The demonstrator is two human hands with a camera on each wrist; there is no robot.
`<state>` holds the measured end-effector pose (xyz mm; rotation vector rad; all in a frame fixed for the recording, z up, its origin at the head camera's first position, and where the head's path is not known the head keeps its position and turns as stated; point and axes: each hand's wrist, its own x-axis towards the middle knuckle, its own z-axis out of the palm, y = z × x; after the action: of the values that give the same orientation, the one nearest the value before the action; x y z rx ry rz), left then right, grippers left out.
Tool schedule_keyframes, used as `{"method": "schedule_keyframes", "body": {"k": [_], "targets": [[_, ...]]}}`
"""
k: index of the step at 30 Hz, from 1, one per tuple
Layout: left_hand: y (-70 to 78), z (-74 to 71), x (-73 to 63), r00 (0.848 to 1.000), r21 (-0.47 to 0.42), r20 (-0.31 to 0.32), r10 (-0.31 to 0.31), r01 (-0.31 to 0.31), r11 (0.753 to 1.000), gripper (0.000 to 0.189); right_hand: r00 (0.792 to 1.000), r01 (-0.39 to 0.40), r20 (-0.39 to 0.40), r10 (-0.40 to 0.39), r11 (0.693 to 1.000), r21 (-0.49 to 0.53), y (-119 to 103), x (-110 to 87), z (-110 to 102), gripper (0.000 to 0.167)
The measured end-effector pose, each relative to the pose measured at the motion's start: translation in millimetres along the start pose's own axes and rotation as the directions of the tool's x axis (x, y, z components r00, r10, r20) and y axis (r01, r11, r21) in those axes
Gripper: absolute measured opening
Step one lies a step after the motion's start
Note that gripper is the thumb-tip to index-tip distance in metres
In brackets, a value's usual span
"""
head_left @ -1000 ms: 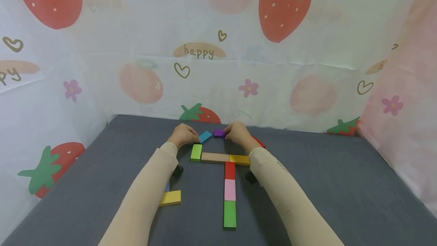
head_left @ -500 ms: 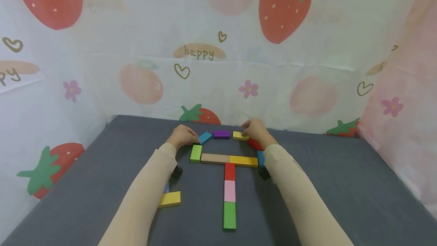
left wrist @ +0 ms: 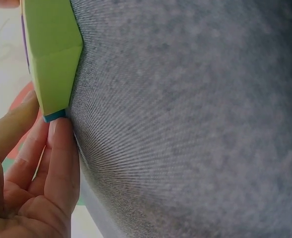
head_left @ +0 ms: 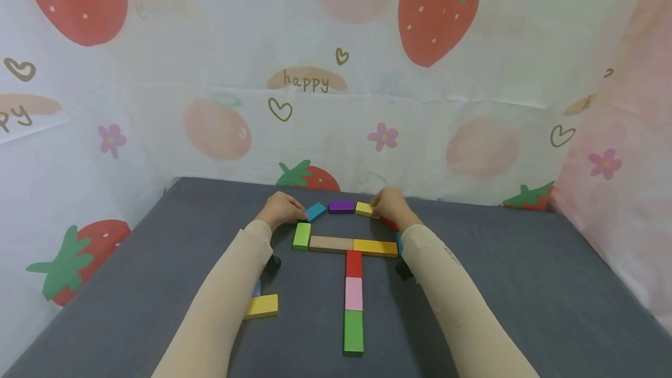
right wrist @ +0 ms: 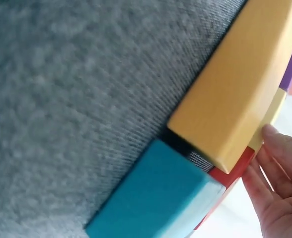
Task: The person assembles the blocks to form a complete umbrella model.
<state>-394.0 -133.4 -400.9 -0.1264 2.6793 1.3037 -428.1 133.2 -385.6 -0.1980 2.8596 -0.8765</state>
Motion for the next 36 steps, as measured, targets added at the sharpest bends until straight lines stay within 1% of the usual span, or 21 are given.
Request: {"method": "schedule_keyframes", "body": {"k": [3,13,21,28,31,36], "targets": [[0.2,-0.4,-0.6,1.000,-0.004,-0.005,-0.001,0.001,1.000,0.024,1.000,-0.005,-0.002,0.005,1.000,-0.001,-1.4,-0.2,1.2,0.027],[2.0,-2.5,-0.7,1.000,0.000,0.012,0.010,-0.010,1.000,0.025,1.000,-0.009,-0.009,0.010,1.000,0.011,-1.3,-0.7,1.8,0.026],[3.5,-3.1,-2.3,1.000,-0.015,0.019,0.002,-0.002,1.000,0.025,1.000,-0.006,-0.016,0.006,1.000,-0.002,-0.3,0.4,2.2,0.028],[3.6,-1.4,-0.6,1.000,-0.020,0.008,-0.012,0.012,1.000,0.024,0.999,-0.009,-0.034,0.008,1.000,-0.012,0.0,0.8,3.1,0.026],[2.4,-0.8,0.2,1.000,-0.016,0.010,-0.016,0.016,1.000,0.023,1.000,-0.004,-0.028,0.004,1.000,0.000,1.4,0.1,2.5,0.026],[-0.2,-0.9,0.5,1.000,-0.011,0.017,-0.010,0.010,1.000,0.024,0.999,0.016,-0.052,-0.013,0.997,0.074,7.5,-5.4,-6.6,0.031]]}}
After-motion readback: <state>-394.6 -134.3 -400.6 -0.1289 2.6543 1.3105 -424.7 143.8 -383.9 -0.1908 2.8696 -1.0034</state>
